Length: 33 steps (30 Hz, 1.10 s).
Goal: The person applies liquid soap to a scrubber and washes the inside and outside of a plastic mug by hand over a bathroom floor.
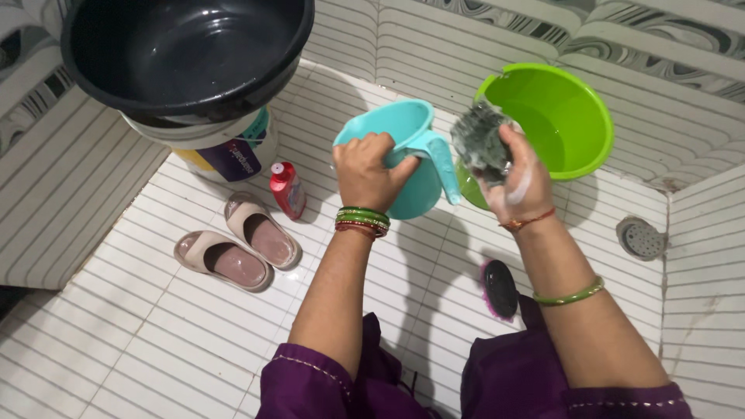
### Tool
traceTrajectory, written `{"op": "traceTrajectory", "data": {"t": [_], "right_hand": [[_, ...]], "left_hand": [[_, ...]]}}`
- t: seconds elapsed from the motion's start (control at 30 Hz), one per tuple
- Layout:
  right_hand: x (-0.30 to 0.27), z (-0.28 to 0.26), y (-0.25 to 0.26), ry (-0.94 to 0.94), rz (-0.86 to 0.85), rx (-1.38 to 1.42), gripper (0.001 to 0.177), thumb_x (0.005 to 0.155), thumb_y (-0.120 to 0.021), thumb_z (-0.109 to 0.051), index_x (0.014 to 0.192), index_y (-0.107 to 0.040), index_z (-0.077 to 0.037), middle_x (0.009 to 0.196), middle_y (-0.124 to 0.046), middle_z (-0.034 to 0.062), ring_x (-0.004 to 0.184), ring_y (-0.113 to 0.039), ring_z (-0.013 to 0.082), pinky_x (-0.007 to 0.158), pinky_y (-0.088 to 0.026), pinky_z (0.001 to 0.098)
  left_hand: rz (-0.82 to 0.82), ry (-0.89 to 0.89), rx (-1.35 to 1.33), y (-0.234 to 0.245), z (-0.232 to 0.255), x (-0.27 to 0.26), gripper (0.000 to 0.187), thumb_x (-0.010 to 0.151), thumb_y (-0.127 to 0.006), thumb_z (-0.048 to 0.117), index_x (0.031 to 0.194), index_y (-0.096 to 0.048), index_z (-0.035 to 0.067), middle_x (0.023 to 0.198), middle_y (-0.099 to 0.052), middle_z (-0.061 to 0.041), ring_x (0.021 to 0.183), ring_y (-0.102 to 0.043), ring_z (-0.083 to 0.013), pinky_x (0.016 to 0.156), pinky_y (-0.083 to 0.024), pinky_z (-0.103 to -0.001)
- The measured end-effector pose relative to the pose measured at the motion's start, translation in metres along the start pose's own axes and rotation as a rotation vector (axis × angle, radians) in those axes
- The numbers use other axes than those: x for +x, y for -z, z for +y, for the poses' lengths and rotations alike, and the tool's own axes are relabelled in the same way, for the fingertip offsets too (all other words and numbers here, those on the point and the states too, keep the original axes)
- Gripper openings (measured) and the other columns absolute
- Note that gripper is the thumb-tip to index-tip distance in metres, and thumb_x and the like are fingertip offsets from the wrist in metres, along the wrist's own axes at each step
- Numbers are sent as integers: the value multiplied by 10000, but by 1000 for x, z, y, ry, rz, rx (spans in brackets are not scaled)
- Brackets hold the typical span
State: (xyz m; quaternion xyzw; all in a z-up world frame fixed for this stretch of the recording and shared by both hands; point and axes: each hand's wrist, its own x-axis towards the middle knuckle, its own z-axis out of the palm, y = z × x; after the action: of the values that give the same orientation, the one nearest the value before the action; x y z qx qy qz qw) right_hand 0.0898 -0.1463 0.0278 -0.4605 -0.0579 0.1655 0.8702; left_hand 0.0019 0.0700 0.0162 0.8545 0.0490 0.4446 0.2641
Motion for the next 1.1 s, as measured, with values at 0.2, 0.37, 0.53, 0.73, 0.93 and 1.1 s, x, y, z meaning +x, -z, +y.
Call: {"op": "traceTrajectory", "data": {"t": [0.2, 0.37, 0.53, 0.73, 0.93, 1.1], "right_hand": [[-16, 5, -30, 222, -392, -711, 366, 1122, -440, -191, 1405, -612, -34, 1376, -620, 62, 1255, -567, 112, 1108, -442, 279], [-14, 1, -22, 136, -314, -871, 426, 966, -634, -85, 1390, -611, -48, 1152, -626, 25, 984, -569, 51, 868, -510, 212], [-10, 13, -16, 304, -133, -848, 113, 1081, -604, -105, 1146, -644, -21, 1024, -663, 15, 897, -560, 50, 777, -496, 212], [-19, 4, -30, 137, -228, -623, 207, 990, -575, -67, 1191, -625, -82, 1036, -655, -40, 866, -575, 18, 752, -505, 192], [-17, 16, -38, 212, -86, -685, 96, 1058, -629, -68, 1133, -583, -31, 982, -630, 13, 819, -551, 55, 700, -504, 230], [-21, 8, -40, 129, -219, -586, 241, 939, -622, -62, 1172, -567, -84, 1018, -660, -24, 879, -613, 23, 757, -540, 199]], "left_hand": [[-38, -22, -44, -9, 3, -1, 367, 671, -858, 377, 713, -596, 124, 716, -611, -33, 730, -603, -272, 752, -425, -439], [-129, -147, -49, 0, -1, 5, 373, 685, -874, 407, 725, -610, 146, 718, -623, -11, 714, -611, -258, 696, -421, -432], [-131, -259, -13, 3, 15, 10, 370, 695, -866, 403, 773, -615, 143, 750, -619, -11, 731, -607, -249, 696, -406, -439], [-83, -158, 2, 9, 13, 10, 382, 687, -887, 406, 770, -608, 158, 735, -604, 10, 735, -598, -242, 712, -401, -434], [-104, -205, -11, 8, 17, 7, 393, 670, -871, 407, 770, -597, 144, 744, -604, 1, 730, -590, -254, 693, -393, -429], [-12, -140, 12, 14, 9, 11, 389, 679, -869, 399, 730, -574, 150, 722, -584, 1, 718, -579, -250, 692, -399, -425]]}}
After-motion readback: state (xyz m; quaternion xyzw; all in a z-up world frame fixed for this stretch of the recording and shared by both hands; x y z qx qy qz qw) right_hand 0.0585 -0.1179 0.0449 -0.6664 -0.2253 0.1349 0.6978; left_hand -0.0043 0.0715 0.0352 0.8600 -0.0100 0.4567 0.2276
